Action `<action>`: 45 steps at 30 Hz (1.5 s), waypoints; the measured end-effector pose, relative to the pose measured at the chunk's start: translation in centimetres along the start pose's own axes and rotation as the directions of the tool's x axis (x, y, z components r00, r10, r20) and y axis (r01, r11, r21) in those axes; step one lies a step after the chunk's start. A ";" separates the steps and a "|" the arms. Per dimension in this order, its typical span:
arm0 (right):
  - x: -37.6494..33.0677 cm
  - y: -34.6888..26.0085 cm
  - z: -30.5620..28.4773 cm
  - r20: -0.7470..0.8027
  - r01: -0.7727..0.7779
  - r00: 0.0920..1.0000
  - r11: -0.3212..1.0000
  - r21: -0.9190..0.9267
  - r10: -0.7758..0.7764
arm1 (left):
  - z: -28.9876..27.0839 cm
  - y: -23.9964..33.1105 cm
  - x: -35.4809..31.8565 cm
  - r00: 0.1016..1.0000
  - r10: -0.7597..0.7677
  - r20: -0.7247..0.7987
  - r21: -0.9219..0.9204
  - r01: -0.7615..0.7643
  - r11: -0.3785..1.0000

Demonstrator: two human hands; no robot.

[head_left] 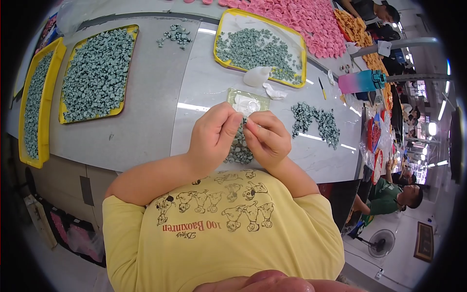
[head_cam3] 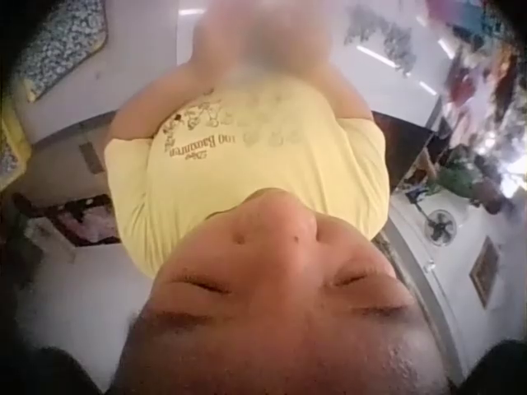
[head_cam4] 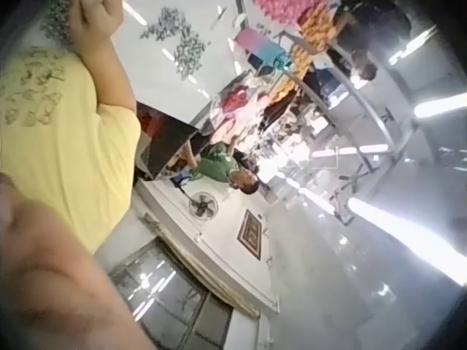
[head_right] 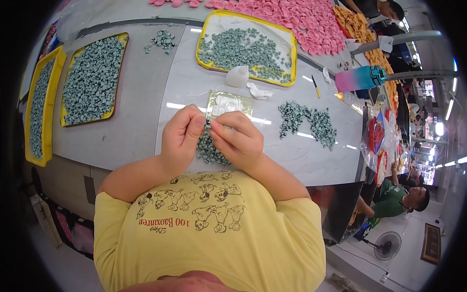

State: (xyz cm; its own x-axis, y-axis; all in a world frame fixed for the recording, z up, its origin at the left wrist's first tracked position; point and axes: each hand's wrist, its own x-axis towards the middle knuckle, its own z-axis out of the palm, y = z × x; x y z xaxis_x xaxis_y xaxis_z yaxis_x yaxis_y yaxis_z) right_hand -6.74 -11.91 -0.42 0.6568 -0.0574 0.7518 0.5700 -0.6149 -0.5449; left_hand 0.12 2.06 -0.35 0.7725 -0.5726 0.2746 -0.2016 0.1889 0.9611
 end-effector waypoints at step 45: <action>0.0 6.8 -7.1 0.076 -0.305 0.868 0.647 -0.699 0.491 | 0.6 -0.1 1.3 0.981 -0.190 -0.047 -0.003 0.190 0.982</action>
State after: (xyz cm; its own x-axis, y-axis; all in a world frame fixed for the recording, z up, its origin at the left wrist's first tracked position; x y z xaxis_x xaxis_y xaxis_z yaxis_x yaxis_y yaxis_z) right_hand -6.37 -21.67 -1.43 0.8875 -0.2919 0.3565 -0.1768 -0.9302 -0.3217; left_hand 0.80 0.82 -0.04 0.8244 -0.5595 0.0857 -0.0495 0.0795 0.9956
